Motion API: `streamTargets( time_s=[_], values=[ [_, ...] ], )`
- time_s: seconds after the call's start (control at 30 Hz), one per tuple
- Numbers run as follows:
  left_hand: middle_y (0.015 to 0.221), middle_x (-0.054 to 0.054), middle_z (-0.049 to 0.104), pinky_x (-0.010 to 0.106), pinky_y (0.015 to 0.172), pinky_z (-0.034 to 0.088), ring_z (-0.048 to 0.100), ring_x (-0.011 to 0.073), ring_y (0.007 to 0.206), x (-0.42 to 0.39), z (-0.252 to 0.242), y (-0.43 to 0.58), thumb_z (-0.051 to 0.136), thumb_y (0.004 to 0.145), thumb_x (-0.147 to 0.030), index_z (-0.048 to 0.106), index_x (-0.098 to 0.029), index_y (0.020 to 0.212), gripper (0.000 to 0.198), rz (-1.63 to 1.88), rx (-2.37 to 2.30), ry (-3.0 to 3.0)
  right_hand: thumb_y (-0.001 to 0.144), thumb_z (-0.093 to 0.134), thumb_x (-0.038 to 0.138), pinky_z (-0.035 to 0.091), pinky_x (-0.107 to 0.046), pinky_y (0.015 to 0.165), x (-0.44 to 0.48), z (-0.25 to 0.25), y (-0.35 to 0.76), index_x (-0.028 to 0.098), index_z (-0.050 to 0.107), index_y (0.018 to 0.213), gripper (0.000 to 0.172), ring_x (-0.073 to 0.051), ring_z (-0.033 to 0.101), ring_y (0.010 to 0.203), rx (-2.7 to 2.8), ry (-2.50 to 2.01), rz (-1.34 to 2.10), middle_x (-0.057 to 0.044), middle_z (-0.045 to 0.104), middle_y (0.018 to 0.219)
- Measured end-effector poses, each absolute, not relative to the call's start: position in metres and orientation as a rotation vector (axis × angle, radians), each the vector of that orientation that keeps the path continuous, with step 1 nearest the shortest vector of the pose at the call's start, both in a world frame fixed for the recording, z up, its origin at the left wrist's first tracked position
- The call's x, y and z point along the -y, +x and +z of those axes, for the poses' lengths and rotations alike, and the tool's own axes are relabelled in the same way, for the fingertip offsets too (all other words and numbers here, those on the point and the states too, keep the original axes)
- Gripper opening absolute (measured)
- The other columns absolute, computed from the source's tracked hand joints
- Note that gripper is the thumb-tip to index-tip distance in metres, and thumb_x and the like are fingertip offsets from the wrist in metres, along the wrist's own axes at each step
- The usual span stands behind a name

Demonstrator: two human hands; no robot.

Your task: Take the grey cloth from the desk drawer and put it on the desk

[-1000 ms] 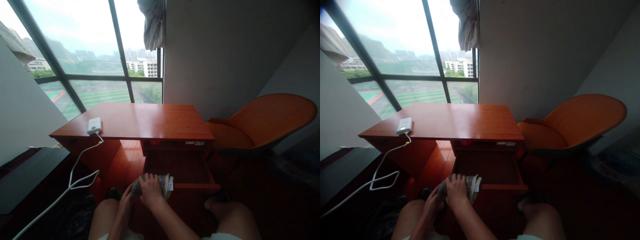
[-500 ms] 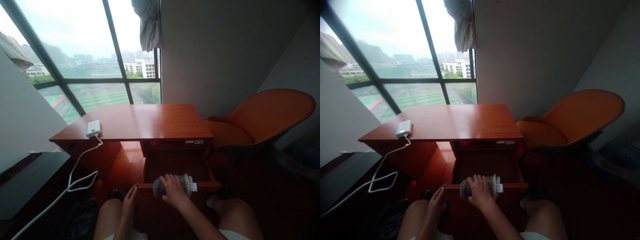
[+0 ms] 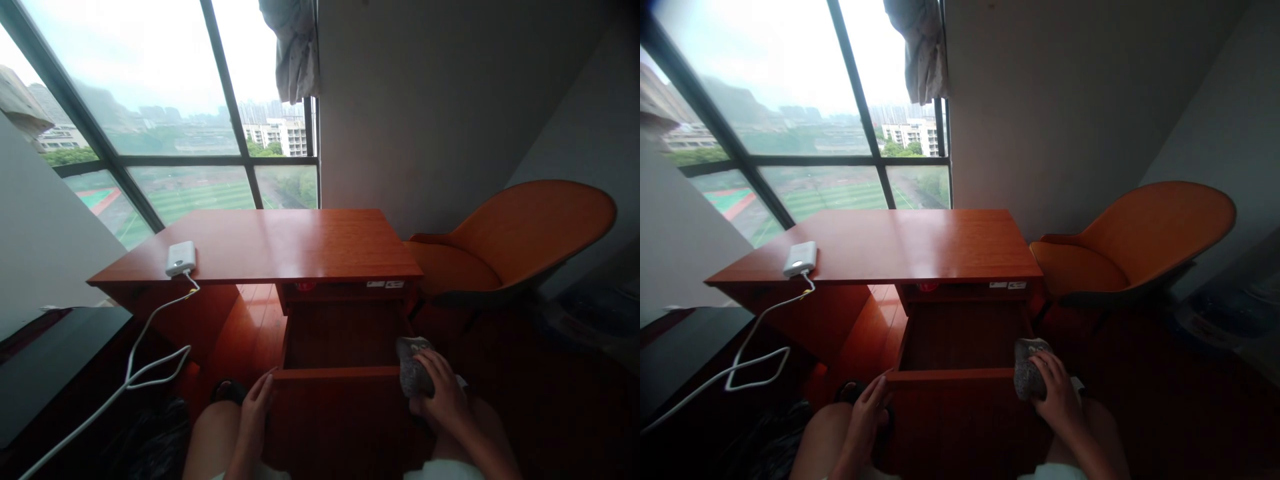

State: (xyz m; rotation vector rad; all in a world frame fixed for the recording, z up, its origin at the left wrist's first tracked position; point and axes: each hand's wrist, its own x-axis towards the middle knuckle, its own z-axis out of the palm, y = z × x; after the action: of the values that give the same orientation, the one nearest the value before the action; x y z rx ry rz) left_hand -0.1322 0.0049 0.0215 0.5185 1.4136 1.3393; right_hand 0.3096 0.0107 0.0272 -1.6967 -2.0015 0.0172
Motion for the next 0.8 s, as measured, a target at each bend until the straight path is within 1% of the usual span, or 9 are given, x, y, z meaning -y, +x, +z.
streamTargets(
  time_s=[0.13,0.27,0.37,0.47,0.6,0.67,0.73,0.8],
  values=[
    [0.104,0.004,0.075,0.032,0.091,0.054,0.065,0.0271,0.108,-0.005,0.022,-0.133,0.074,0.065,-0.052,0.07,-0.02,0.103,0.05,1.344,-1.401,0.533,0.064,0.052,0.011,0.042,-0.043,0.104,-0.006,0.023,0.3,0.022,0.047,0.119,0.057,-0.024,0.047,0.119,1.885,-1.751,-0.06,-0.008,0.055,0.121],
    [0.104,0.004,0.075,0.028,0.084,0.056,0.065,0.0261,0.107,-0.003,0.025,-0.135,0.072,0.068,-0.051,0.068,-0.02,0.108,0.051,1.307,-1.368,0.574,0.067,0.055,0.018,0.036,-0.052,0.104,-0.004,0.039,0.276,0.025,0.051,0.121,0.055,-0.029,0.05,0.114,2.047,-1.786,-0.167,-0.007,0.061,0.119],
    [0.109,0.004,0.074,0.027,0.086,0.054,0.063,0.0249,0.111,-0.002,0.027,-0.136,0.072,0.069,-0.049,0.067,-0.021,0.112,0.051,1.306,-1.364,0.597,0.069,0.054,0.018,0.031,-0.053,0.107,-0.003,0.055,0.24,0.027,0.048,0.127,0.059,-0.03,0.049,0.117,2.18,-1.763,-0.038,-0.007,0.06,0.124],
    [0.11,0.004,0.073,0.029,0.09,0.053,0.063,0.0256,0.111,-0.002,0.026,-0.137,0.072,0.069,-0.048,0.067,-0.022,0.114,0.052,1.31,-1.352,0.595,0.067,0.054,0.015,0.027,-0.055,0.11,-0.005,0.067,0.185,0.03,0.042,0.133,0.069,-0.031,0.045,0.122,2.262,-1.714,0.17,-0.007,0.056,0.131],
    [0.112,0.008,0.072,0.037,0.096,0.05,0.06,0.0291,0.116,-0.002,0.022,-0.138,0.066,0.07,-0.06,0.069,-0.018,0.109,0.058,1.341,-1.27,0.517,0.068,0.061,0.028,0.024,-0.056,0.111,-0.013,0.079,0.092,0.032,0.036,0.136,0.072,-0.032,0.042,0.126,2.301,-1.544,0.439,-0.008,0.05,0.138],
    [0.111,0.009,0.073,0.041,0.097,0.05,0.059,0.031,0.116,-0.002,0.022,-0.139,0.061,0.07,-0.065,0.071,-0.017,0.107,0.061,1.347,-1.225,0.427,0.069,0.062,0.034,0.027,-0.055,0.111,-0.017,0.086,0.046,0.031,0.036,0.135,0.071,-0.032,0.043,0.125,2.323,-1.427,0.538,-0.009,0.049,0.137],
    [0.109,0.01,0.073,0.044,0.097,0.05,0.06,0.0318,0.116,-0.003,0.022,-0.139,0.058,0.072,-0.064,0.072,-0.018,0.104,0.058,1.352,-1.192,0.346,0.07,0.061,0.038,0.027,-0.057,0.11,-0.021,0.092,0.008,0.028,0.038,0.133,0.068,-0.033,0.043,0.126,2.316,-1.403,0.549,-0.011,0.048,0.137],
    [0.107,0.01,0.074,0.044,0.098,0.049,0.06,0.0319,0.116,-0.003,0.023,-0.138,0.055,0.073,-0.064,0.074,-0.019,0.1,0.055,1.366,-1.163,0.3,0.071,0.06,0.035,0.028,-0.059,0.109,-0.025,0.097,-0.017,0.024,0.043,0.127,0.059,-0.035,0.041,0.126,2.331,-1.431,0.499,-0.014,0.047,0.137]
  ],
)
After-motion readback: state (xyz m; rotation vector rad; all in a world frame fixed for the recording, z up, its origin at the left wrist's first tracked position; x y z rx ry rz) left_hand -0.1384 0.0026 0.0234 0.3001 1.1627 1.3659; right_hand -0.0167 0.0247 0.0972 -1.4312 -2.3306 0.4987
